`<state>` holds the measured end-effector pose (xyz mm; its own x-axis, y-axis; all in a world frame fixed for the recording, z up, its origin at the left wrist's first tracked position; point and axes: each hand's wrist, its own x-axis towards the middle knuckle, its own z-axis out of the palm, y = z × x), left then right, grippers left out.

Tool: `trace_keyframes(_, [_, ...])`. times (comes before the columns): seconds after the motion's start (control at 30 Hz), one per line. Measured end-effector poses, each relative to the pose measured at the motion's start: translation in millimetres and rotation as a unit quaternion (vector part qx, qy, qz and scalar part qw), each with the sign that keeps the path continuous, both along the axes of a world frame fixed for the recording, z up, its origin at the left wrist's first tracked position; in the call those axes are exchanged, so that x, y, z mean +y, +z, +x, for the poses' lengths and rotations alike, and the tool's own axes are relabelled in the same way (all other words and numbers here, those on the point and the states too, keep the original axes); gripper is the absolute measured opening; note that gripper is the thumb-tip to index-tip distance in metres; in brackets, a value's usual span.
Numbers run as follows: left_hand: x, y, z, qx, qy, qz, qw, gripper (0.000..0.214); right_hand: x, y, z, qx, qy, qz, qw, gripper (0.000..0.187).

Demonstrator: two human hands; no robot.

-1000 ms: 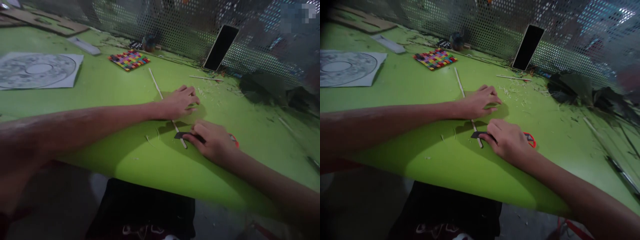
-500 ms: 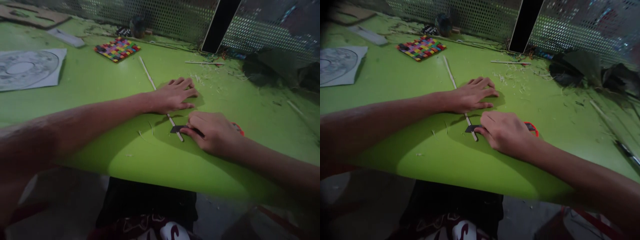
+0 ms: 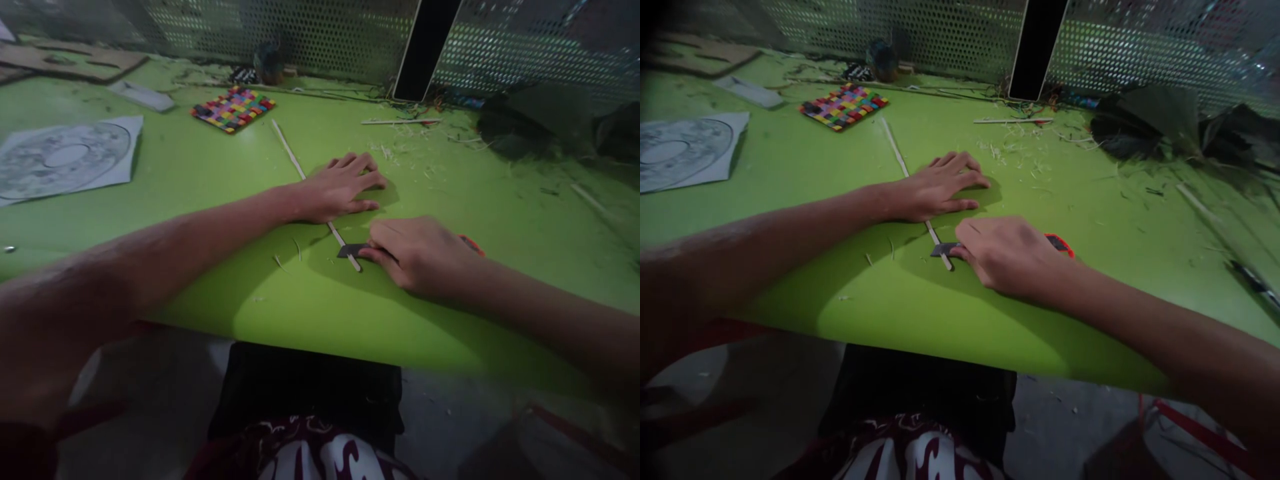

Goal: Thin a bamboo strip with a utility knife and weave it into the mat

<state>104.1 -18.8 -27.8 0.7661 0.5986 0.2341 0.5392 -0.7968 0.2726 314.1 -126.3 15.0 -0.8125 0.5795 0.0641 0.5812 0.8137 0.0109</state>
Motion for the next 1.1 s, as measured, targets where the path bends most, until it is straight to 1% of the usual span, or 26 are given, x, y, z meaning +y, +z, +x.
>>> trace_keyframes(0.2, [1, -2.0, 0, -0.002, 0.0, 0.005, 1.0, 0.062, 0, -1.1, 5, 0.009, 0.002, 0.005, 1.0, 0.036])
trace_keyframes(0.4, [-7, 4.7, 3, -0.002, 0.006, 0.004, 1.0, 0.06, 3, 2.7, 14, 0.038, 0.056, -0.018, 0.998, 0.03])
trace_keyframes(0.47, [-10, 8.9, 4, 0.016, 0.007, 0.012, 1.0, 0.064, 5, 1.4, 23, 0.045, 0.073, -0.002, 0.996, 0.033])
trace_keyframes(0.57, [-12, 12.9, 7, 0.048, -0.003, 0.037, 0.998, 0.066, 7, -2.7, 34, 0.033, 0.07, 0.05, 0.996, 0.039])
trace_keyframes(0.63, [-11, 12.7, 8, 0.051, -0.015, 0.052, 0.997, 0.061, 8, -3.8, 36, 0.024, 0.07, 0.062, 0.995, 0.039])
trace_keyframes(0.7, [-8, 11.1, 9, 0.038, -0.023, 0.057, 0.997, 0.056, 9, -2.8, 31, 0.022, 0.078, 0.061, 0.995, 0.039])
trace_keyframes(0.8, [-3, 9.0, 9, 0.02, -0.023, 0.047, 0.998, 0.053, 8, 1.0, 18, 0.017, 0.091, 0.07, 0.993, 0.038])
trace_keyframes(0.9, [0, 8.2, 7, 0.014, -0.023, 0.019, 0.999, 0.055, 6, 4.1, 9, 0.017, 0.106, 0.093, 0.99, 0.037])
trace_keyframes(0.97, [0, 8.0, 5, 0.008, -0.023, -0.001, 1.0, 0.057, 5, 5.0, 8, 0.015, 0.12, 0.102, 0.987, 0.036])
trace_keyframes(1.1, [-1, 8.2, 3, -0.011, -0.02, -0.031, 0.999, 0.06, 3, 3.9, 12, 0.005, 0.13, 0.092, 0.987, 0.037])
